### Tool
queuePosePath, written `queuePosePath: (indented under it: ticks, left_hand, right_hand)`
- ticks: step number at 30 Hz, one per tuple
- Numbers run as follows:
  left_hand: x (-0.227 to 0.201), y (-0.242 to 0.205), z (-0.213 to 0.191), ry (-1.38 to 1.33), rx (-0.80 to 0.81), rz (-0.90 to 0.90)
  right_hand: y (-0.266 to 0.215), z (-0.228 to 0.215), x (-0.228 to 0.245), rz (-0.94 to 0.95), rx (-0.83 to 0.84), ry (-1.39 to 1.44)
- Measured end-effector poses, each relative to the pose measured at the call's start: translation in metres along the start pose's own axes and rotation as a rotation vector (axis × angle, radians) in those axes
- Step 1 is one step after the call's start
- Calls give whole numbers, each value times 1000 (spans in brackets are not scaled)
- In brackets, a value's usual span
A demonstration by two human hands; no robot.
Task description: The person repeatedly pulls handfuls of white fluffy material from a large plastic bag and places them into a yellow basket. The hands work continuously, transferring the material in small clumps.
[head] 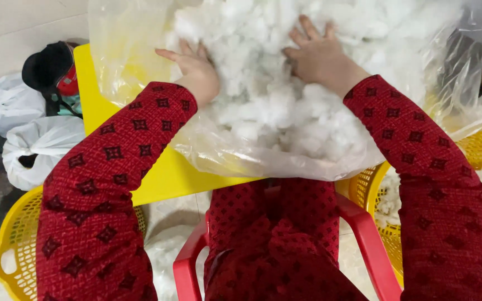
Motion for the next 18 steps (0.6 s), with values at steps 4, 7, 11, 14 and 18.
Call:
queuePosePath:
  ticks: [4, 7, 11, 14, 18]
  left_hand:
    - [35, -5, -14, -71, -200, -52]
    - [40, -36, -48, -427, 17, 365]
    - [1, -99, -124, -488, -510, 469]
    - [-62, -101, -140, -420, -454, 473]
    - [-93, -18, -139, -269, -328, 258]
  right_hand:
    - [-11, 3, -26, -16, 75, 156]
    - [-41, -52, -28, -91, -13, 369]
    - [-99, -104, -44, 68, -124, 212]
    - [-102, -76, -69, 374, 205, 191]
    - [-61, -22, -101, 410, 322, 276]
Point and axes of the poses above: each hand's wrist, its own y-axis towards the middle knuckle, its own z-axis out of the palm, x = y × z, the point moved 8 cm from there along y, towards the middle knuckle, and after that the axes turned 8 degrees about -y, right-handed, at the moved point
